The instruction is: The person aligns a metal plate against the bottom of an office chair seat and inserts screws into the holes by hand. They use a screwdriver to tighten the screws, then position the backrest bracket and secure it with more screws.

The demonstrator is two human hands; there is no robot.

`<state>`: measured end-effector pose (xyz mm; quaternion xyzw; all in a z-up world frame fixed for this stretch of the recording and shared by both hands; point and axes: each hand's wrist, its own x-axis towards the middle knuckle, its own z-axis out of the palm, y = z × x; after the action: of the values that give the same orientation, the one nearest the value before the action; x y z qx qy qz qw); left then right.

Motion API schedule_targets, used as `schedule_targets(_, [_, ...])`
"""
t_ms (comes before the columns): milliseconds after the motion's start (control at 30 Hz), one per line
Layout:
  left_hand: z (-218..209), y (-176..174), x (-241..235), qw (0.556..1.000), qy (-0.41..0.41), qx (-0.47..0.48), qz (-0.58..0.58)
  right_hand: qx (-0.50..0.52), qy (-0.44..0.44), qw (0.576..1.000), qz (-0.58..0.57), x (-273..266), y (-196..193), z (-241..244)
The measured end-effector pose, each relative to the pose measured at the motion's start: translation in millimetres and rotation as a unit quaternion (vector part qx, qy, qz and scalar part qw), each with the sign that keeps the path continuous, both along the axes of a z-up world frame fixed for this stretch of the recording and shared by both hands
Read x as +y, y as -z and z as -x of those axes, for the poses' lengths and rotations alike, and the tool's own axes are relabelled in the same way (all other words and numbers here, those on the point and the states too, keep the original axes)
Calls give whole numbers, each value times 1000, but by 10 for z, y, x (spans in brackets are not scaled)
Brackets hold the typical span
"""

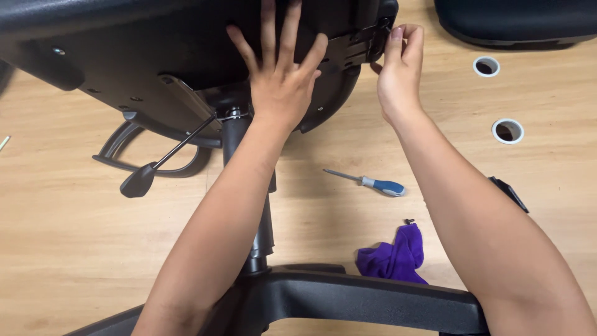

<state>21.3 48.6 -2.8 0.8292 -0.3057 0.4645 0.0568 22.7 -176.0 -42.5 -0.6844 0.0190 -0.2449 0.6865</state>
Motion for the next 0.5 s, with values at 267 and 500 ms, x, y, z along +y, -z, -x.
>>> schedule_targets(267, [-48,106,83,999,-27,1,-33,-83,52,976,193,-117,23,118])
schedule_targets(500, [-44,126,33,995,-78,-7,-59,26,42,985,164,-170,69,148])
